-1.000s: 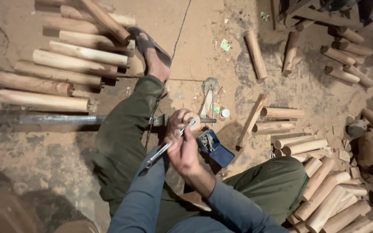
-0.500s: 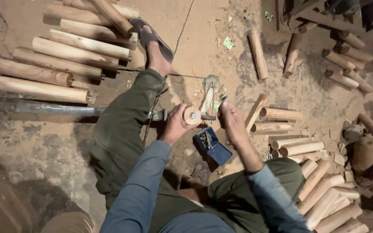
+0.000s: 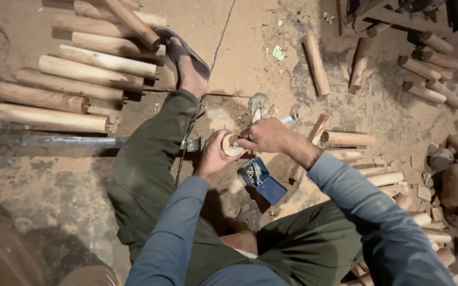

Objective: The person sits on the floor and uses a wrench to tighten a nut on a wooden dowel clamped in a metal fixture. They repeatedly insert the dowel, tighten the nut, and remove the dowel, handling multiple wooden pieces from a nearby pile.

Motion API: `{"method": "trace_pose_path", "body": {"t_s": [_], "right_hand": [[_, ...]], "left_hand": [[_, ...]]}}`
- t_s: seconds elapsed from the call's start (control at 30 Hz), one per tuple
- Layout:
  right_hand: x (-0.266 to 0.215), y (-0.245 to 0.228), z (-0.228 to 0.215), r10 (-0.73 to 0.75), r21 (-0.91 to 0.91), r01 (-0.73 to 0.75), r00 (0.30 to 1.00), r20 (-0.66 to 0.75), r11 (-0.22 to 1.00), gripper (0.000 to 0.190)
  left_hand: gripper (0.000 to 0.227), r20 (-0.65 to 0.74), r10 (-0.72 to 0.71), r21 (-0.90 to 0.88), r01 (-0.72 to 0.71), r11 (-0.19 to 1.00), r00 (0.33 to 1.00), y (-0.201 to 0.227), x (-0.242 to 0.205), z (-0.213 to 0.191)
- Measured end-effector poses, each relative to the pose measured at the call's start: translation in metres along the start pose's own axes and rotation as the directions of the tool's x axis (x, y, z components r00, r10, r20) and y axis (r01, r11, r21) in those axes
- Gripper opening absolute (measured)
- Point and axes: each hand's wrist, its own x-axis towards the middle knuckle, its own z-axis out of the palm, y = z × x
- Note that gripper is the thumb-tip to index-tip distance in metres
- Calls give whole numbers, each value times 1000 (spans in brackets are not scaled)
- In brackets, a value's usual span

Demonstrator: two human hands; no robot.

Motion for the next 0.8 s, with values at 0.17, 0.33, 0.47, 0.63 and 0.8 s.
{"method": "trace_pose_path", "body": {"t_s": [0.17,0.33,0.47,0.63,0.8], "right_hand": [[17,3,-13,-110,-225,121,992,59,967,70],[6,-8,-11,46,-115,-36,995,89,993,67],[1,-15,-4,91,18,-91,996,3,996,67],[-8,-18,25,404,262,-453,888,219,852,57],[-24,-48,88,583,859,-424,789,194,287,45]], "left_hand": [[67,2,-34,-9,34,999,999,0,-1,-3],[65,43,-81,19,80,997,996,1,0,-3],[67,12,-75,49,74,996,997,2,-5,-2],[66,1,-58,21,58,998,998,6,-10,-3],[63,-21,-108,-38,107,994,994,-2,-15,5]]}}
